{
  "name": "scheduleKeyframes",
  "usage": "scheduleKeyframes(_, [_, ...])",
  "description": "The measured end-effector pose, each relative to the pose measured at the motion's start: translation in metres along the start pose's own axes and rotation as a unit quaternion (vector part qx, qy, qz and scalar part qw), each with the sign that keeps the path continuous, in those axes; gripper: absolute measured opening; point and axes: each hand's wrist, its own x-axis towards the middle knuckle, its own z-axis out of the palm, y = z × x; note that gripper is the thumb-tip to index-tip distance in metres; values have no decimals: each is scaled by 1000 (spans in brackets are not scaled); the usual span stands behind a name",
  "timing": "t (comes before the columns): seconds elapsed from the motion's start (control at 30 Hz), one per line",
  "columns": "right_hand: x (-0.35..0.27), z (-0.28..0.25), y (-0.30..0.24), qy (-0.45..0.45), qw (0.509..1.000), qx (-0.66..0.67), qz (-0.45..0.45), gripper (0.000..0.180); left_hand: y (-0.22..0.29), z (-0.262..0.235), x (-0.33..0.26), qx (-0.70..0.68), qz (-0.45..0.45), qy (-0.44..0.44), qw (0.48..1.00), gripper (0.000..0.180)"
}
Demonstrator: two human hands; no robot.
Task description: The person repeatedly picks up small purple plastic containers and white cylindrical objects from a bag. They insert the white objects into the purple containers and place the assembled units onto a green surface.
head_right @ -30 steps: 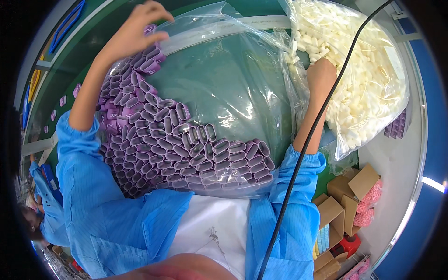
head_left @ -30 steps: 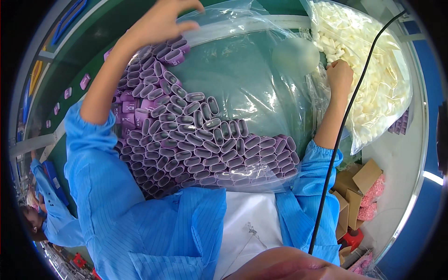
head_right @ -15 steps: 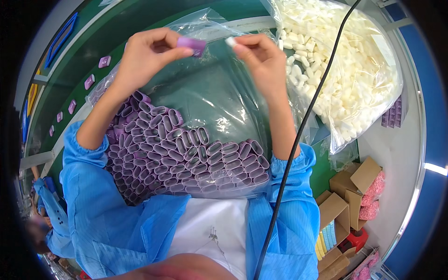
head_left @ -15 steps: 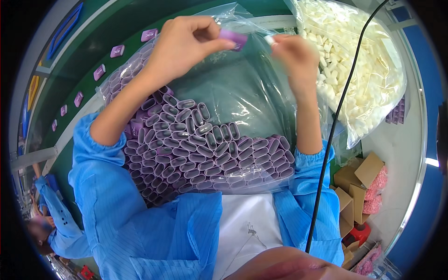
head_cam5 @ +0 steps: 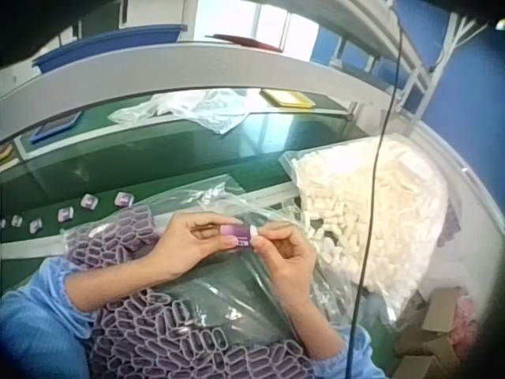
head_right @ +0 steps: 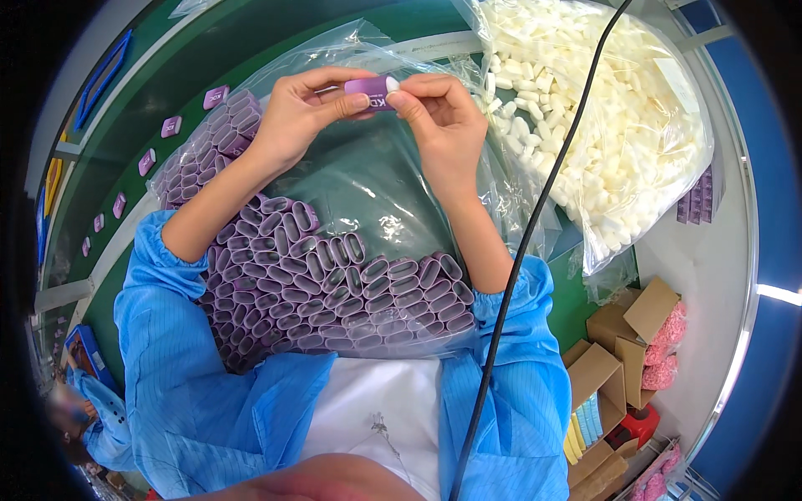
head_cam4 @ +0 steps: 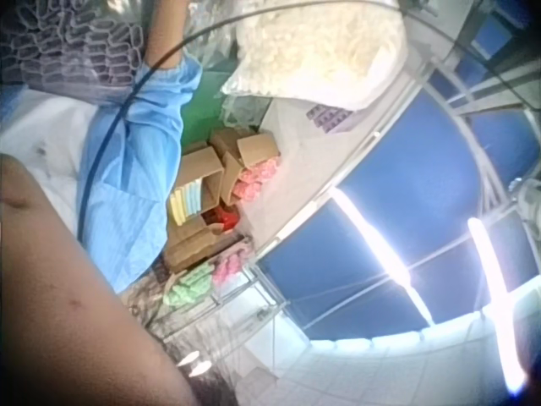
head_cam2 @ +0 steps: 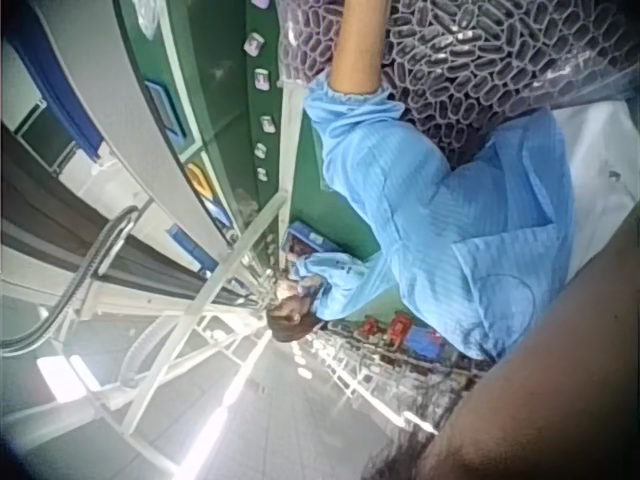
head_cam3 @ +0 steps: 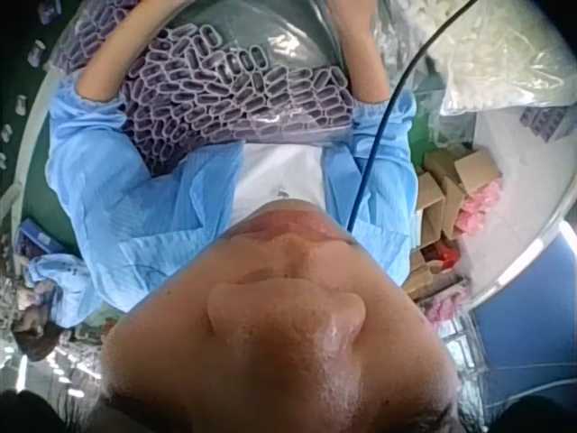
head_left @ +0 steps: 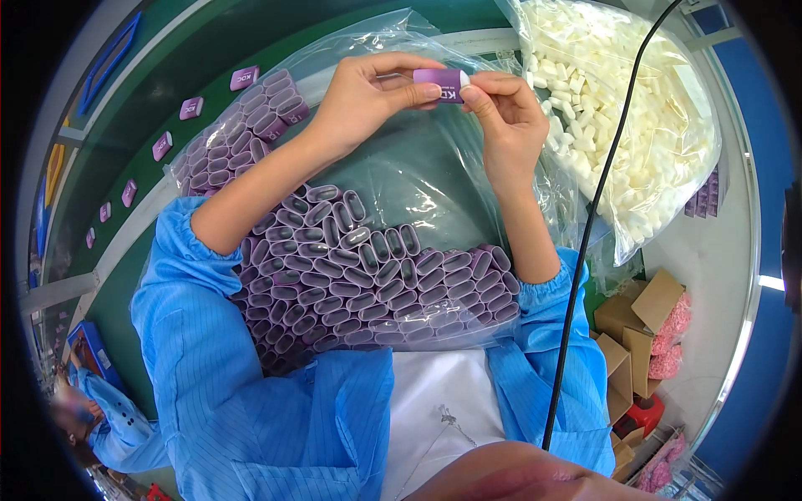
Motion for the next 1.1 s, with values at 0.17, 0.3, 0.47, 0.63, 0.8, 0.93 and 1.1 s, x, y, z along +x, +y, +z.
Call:
scheduleKeyframes(0.17, [0,-3,11,-49,997,7,-67,13,-5,4,-5,-86,-5,8,996,28])
scheduleKeyframes(0.3, [-8,10,-2,-2,998,-49,-46,16,-7,1,-2,-144,-1,-3,990,30])
scheduleKeyframes(0.47, [6,-6,-5,-54,919,-269,-282,16,1,1,-3,-126,4,-15,992,28])
scheduleKeyframes(0.63, [8,-8,-7,-72,897,-297,-320,15,-4,-5,-4,-131,-25,-45,990,30])
scheduleKeyframes(0.8, [7,-17,-11,-138,928,-267,-223,16,-8,-17,1,-125,-95,-96,983,32])
scheduleKeyframes(0.93, [8,-12,-14,-145,864,-352,-328,19,-9,-17,0,-139,-127,-110,976,35])
scheduleKeyframes(1.1, [4,-6,2,-107,864,-363,-333,17,-10,-12,-3,-178,-141,-109,968,37])
